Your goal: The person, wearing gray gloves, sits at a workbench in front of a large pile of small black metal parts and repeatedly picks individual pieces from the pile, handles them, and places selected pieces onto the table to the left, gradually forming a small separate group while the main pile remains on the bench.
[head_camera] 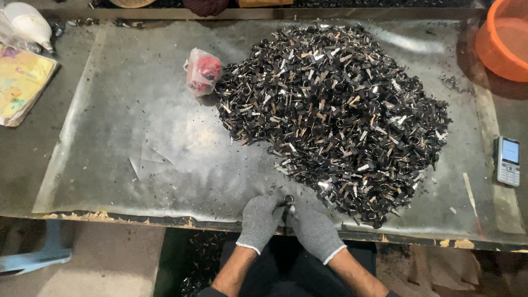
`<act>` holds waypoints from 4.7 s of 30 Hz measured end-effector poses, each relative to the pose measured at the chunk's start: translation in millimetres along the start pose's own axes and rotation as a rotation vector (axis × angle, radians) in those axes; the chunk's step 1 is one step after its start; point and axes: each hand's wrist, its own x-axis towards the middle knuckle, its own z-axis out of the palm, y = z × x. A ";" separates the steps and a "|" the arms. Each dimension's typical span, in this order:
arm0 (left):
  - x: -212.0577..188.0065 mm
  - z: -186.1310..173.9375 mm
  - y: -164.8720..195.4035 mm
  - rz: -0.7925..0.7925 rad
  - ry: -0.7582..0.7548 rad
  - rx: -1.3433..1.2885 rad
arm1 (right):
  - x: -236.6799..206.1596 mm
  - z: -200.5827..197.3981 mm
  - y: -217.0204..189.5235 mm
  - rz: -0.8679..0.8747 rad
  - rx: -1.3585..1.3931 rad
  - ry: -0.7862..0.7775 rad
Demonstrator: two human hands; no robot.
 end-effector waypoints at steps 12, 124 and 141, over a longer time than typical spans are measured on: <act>5.0 7.0 -2.4 0.178 -0.071 0.164 | -11.0 25.1 -2.1 0.306 -0.139 -0.479; 97.6 -82.9 -29.4 -0.529 0.004 0.274 | -12.5 -16.2 0.7 0.487 0.041 -0.614; 6.6 -16.8 25.2 0.132 0.140 -0.009 | -14.2 -35.4 -7.9 0.348 -0.046 -0.453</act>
